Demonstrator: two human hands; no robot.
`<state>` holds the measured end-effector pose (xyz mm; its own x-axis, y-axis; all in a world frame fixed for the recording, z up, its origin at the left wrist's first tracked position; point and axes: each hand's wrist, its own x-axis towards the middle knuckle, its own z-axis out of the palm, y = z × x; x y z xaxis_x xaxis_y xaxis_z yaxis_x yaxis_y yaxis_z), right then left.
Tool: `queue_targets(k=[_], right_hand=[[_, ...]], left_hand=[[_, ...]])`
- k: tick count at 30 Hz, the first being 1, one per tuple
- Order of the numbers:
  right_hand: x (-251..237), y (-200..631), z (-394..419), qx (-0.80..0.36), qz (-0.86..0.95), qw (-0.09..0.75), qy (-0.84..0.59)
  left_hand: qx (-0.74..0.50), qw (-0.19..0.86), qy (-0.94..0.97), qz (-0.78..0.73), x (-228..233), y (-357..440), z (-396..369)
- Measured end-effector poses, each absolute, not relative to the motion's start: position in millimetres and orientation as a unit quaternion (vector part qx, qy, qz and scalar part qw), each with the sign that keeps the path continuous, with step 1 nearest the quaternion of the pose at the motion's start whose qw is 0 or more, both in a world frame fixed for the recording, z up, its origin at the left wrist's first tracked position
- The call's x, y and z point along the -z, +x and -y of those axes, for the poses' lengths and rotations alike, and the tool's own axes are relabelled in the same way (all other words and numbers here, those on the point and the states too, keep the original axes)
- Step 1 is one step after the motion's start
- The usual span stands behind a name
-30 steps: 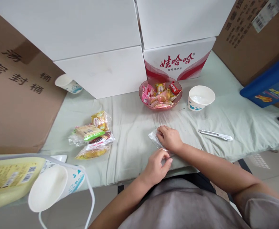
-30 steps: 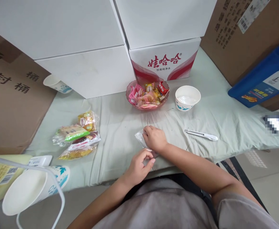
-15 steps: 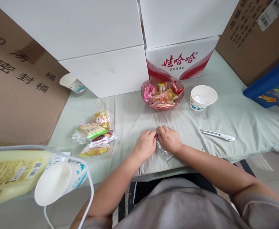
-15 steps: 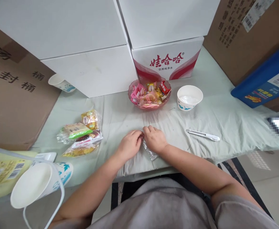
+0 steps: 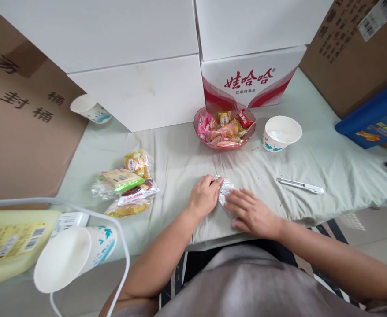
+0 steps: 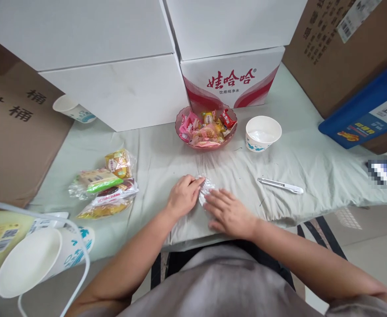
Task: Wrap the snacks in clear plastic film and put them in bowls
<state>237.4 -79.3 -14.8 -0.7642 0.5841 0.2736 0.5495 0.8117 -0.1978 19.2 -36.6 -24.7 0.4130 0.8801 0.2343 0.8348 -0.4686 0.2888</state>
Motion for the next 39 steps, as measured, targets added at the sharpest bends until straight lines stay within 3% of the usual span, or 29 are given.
queue_targets(k=[3,6,12,29,33,39], right_hand=[[24,242,115,-0.063,0.948,0.129,-0.285],[23,250,129,-0.067,0.945,0.149,-0.284],[14,257,116,-0.077,0.910,0.189,-0.361],[7,243,100,-0.130,0.926,0.241,-0.258],[-5,237,76,-0.168,0.922,0.209,-0.278],[-6,221,34,-0.125,0.892,0.116,-0.418]], left_hand=[[-0.178,0.067,0.845,-0.499,22,20,38],[-0.185,0.071,0.852,-0.485,20,22,38],[-0.208,0.118,0.873,-0.425,20,25,39],[-0.234,0.215,0.883,-0.346,19,20,36],[-0.242,0.235,0.876,-0.345,21,17,33],[-0.291,0.238,0.862,-0.340,29,14,33]])
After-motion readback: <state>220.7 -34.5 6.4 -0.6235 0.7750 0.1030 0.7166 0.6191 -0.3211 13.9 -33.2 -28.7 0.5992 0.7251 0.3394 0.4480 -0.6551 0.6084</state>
